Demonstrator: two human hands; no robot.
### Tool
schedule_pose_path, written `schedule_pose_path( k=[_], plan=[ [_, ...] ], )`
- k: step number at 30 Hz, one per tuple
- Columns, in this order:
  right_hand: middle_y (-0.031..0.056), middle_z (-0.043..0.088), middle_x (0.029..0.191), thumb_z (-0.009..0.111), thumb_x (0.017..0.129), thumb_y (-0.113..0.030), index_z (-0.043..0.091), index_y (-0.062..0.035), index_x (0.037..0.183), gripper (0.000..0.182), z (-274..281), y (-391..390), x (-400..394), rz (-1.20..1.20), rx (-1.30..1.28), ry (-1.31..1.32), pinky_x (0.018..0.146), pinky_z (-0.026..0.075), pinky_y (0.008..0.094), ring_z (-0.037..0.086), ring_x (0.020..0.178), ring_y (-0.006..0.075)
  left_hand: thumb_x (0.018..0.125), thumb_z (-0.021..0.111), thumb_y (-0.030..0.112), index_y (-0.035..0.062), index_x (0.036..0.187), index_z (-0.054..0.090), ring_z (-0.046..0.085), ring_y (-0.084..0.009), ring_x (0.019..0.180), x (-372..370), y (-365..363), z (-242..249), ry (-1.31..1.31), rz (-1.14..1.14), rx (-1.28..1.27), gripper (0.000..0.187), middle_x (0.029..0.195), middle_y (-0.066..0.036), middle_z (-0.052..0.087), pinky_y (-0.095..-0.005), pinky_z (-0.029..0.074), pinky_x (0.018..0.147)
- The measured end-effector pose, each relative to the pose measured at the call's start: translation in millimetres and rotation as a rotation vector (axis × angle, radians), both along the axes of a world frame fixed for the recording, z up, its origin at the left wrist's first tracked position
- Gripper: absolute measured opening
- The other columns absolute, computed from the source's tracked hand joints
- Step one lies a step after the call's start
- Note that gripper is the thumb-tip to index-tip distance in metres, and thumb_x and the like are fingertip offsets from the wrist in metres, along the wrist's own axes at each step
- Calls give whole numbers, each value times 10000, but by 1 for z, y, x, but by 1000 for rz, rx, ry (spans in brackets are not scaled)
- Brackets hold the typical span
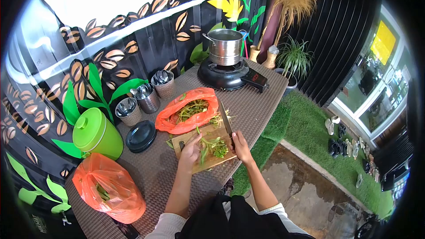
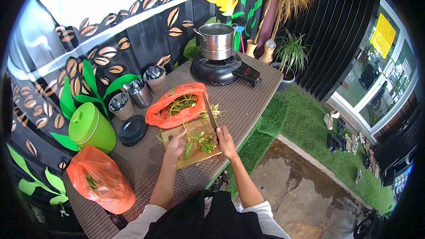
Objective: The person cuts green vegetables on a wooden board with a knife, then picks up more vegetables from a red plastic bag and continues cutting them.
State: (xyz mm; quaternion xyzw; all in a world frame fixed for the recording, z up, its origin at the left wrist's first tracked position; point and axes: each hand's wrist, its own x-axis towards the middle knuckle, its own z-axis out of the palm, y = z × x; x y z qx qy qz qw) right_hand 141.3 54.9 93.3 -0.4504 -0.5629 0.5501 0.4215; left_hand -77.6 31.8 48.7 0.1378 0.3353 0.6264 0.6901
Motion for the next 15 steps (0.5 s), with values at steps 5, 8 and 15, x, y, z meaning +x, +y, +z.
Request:
schedule_pose_path(
  k=[5,8,15],
  plan=[
    [-25,419,649,454,972,-222,446,-60,970,162,28,-34,3,144,209,59,546,314,222,375,596,55,855,653,153,112,1124,578,531,-109,940,7,5,-3,-95,60,-124,282,1027,35,591,-253,411,818],
    [-13,448,651,540,929,-224,487,-58,991,185,19,-42,4,283,245,-62,544,322,241,382,593,77,861,645,158,118,1136,580,532,-112,952,9,5,-6,-74,76,-129,285,1039,40,593,-278,411,827],
    [152,608,717,576,881,-330,532,-58,1088,345,23,-43,-2,142,378,-473,613,442,375,604,659,293,865,641,179,97,1156,589,557,-119,889,9,2,-12,-69,-10,-41,306,1006,20,614,-306,442,798]
  ],
)
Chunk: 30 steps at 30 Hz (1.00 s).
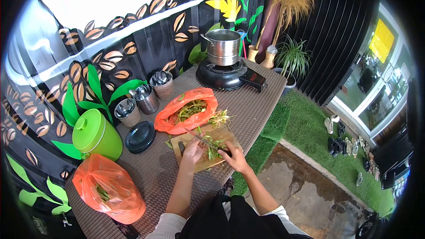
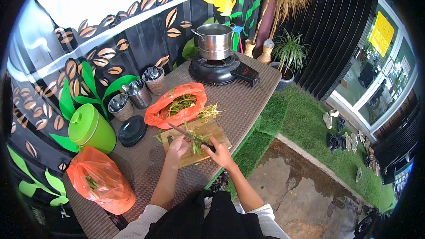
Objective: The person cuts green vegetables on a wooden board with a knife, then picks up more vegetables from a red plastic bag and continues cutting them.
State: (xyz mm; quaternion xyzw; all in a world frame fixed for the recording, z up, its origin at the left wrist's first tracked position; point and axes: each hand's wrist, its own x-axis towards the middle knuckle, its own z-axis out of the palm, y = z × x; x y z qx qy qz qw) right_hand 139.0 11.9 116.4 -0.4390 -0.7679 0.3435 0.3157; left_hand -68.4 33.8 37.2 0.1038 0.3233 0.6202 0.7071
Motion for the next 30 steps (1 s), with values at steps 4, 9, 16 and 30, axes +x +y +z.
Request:
schedule_pose_path(
  k=[4,9,16,30],
  plan=[
    [195,632,765,580,863,-377,521,-53,1142,432,-2,3,0,-6,70,-59,655,460,422,618,742,376,855,660,196,81,1148,596,561,-108,862,2,4,1,61,36,-3,321,1002,24,616,-280,445,785],
    [192,627,734,607,840,-384,510,-38,1148,473,8,4,3,35,67,-167,638,462,413,628,714,357,831,696,236,60,1175,586,537,-89,865,4,5,4,142,-25,-18,402,1029,31,603,-262,433,756],
    [93,568,630,627,832,-176,523,-33,1090,312,22,7,12,57,72,210,587,420,328,540,588,181,838,689,216,48,1110,608,544,-82,866,2,2,15,295,116,19,329,974,25,621,-250,422,732],
    [126,616,659,609,849,-338,587,-112,1163,387,9,-4,4,52,32,-37,675,480,358,639,672,267,848,667,120,-40,1138,571,573,-99,874,12,0,15,259,85,103,345,1020,-41,633,-210,447,709]
  ],
)
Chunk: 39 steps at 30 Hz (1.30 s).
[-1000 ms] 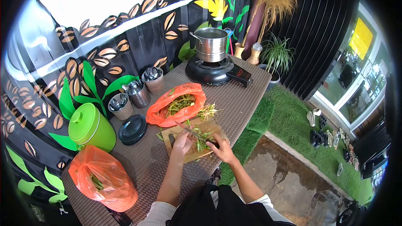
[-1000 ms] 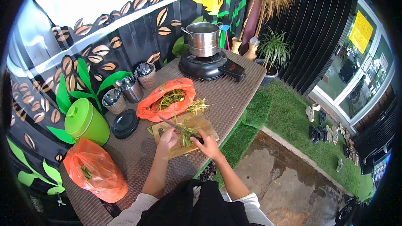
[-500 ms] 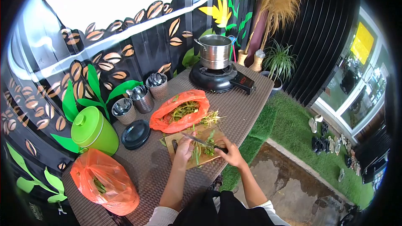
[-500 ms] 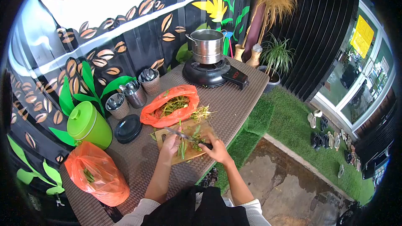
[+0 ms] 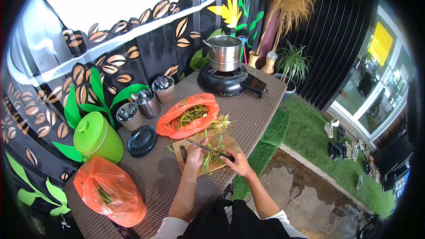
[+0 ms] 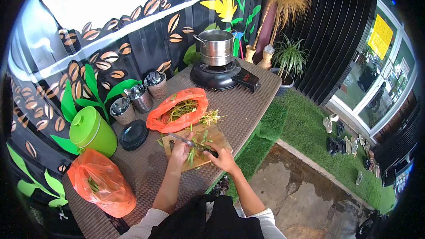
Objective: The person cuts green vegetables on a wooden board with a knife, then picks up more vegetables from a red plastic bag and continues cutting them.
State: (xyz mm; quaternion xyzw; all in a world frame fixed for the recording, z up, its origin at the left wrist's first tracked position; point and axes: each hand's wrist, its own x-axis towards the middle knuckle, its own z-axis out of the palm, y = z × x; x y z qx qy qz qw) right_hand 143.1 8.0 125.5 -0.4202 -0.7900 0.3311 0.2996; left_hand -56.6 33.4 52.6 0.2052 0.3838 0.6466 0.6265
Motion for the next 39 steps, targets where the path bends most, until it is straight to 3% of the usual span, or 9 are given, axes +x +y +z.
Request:
schedule_pose_path(
  k=[2,9,14,18,26,33,36,38,39],
  plan=[
    [140,646,724,614,838,-352,603,-113,1154,397,-4,-2,1,-63,53,-30,701,490,370,646,727,314,849,668,129,-49,1141,569,568,-108,893,-1,2,-7,-23,0,7,356,1028,-48,633,-224,437,752],
    [160,622,756,656,817,-306,607,-69,1115,384,-25,-3,0,-148,135,21,657,475,363,621,697,293,859,649,116,-38,1149,567,573,-119,953,8,-3,-7,26,-93,-14,338,1077,-56,622,-243,454,823],
    [171,614,746,652,824,-315,608,-48,1093,381,-17,-12,-3,-191,130,-57,626,470,374,623,681,296,877,620,114,-15,1155,562,569,-110,980,16,-1,-21,-243,-115,-95,313,1091,-45,615,-246,458,847],
    [175,611,755,646,831,-309,600,-49,1096,374,-25,-10,-8,-176,87,2,622,465,376,617,687,307,885,604,112,1,1143,566,573,-112,991,23,-4,-13,-244,-94,-90,283,1089,-42,608,-252,462,859],
    [219,609,990,615,855,-227,535,-106,1245,416,-24,-11,-21,-156,67,67,799,456,390,604,913,358,872,615,121,19,1152,556,579,-139,1001,28,-3,-12,-308,-56,-82,303,1088,-49,606,-284,468,883],
    [224,604,1034,603,861,-211,520,-139,1270,423,-31,-10,-28,-179,12,87,831,449,391,591,958,374,876,615,134,33,1137,562,578,-141,1014,30,-6,-15,-461,-75,-70,285,1075,-46,613,-286,472,890],
    [159,631,906,580,887,-207,525,-97,1252,385,-46,-6,-31,-191,164,110,747,464,355,618,814,298,877,619,135,39,1126,570,585,-139,972,27,-8,-12,-443,-47,-97,271,1050,-40,619,-277,478,846],
    [45,575,724,558,915,-208,525,-36,1226,357,-55,-1,-34,-195,-125,303,612,435,284,539,633,156,874,627,129,39,1108,580,588,-131,930,21,-9,-12,-358,-90,-99,255,1026,-36,624,-266,477,806],
    [45,575,724,558,915,-208,525,-36,1226,357,-56,2,-34,-196,-125,304,612,435,284,539,633,156,874,627,129,39,1108,580,588,-131,930,19,-8,-13,-357,-90,-100,255,1026,-36,624,-266,477,806]
  ],
)
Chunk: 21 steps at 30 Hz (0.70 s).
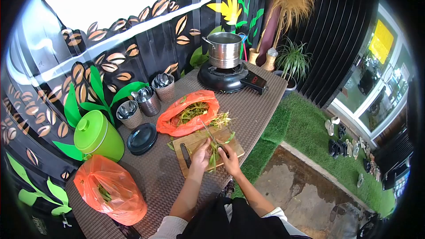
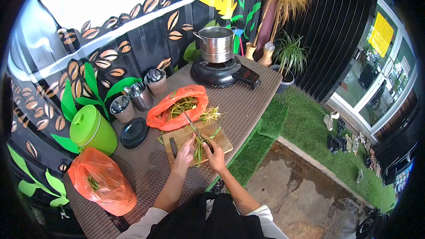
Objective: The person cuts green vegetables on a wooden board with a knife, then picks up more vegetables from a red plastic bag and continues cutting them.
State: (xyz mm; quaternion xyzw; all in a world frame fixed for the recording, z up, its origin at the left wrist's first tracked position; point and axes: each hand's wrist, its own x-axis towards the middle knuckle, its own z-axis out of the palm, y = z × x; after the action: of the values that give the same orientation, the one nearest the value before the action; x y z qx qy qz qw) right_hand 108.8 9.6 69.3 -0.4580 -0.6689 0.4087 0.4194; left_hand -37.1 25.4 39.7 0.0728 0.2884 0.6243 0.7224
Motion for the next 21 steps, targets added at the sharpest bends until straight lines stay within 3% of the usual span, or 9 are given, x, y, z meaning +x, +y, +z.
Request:
schedule_pose_path(
  k=[2,3,5,9,10,16,21],
  plan=[
    [-39,446,620,521,941,-235,542,-10,1194,339,-3,8,-2,19,-64,126,506,347,229,398,552,59,872,634,129,43,1084,591,585,-121,899,-6,1,-1,38,112,-1,233,999,-28,625,-261,468,784],
    [-39,446,620,521,941,-235,542,-10,1194,339,-1,12,-3,21,-64,128,506,347,229,398,552,59,872,634,129,43,1084,591,585,-121,899,-10,1,1,39,113,-2,233,999,-28,625,-261,468,784],
    [-44,418,589,500,949,-277,567,-36,1180,341,5,21,-2,159,-325,193,477,317,224,381,517,55,871,634,124,46,1071,595,580,-122,896,-19,1,5,115,191,-4,218,969,-18,623,-263,462,792],
    [-49,406,584,483,952,-305,588,-31,1074,318,18,32,-6,219,-485,115,450,295,226,367,499,50,868,644,137,54,1027,586,570,-113,870,-34,-6,15,144,206,18,189,916,-7,604,-256,453,795],
    [-47,409,581,477,954,-303,569,-28,1060,310,15,36,-8,214,-344,56,439,289,229,364,489,50,868,644,137,54,1027,586,570,-113,870,-36,-7,16,144,211,17,189,916,-7,604,-256,453,795],
    [-35,435,597,476,954,-264,540,-18,1125,306,48,16,-4,266,-289,254,468,302,225,388,515,54,865,650,142,60,953,564,548,-99,819,-40,-10,22,348,280,-18,147,871,-5,584,-236,436,744],
    [-39,419,621,494,939,-245,557,-46,1153,299,43,0,-5,357,-174,184,514,328,233,406,562,68,862,657,136,40,932,543,507,-66,680,-29,-9,28,620,374,81,164,805,-8,570,-225,404,581]
  ],
)
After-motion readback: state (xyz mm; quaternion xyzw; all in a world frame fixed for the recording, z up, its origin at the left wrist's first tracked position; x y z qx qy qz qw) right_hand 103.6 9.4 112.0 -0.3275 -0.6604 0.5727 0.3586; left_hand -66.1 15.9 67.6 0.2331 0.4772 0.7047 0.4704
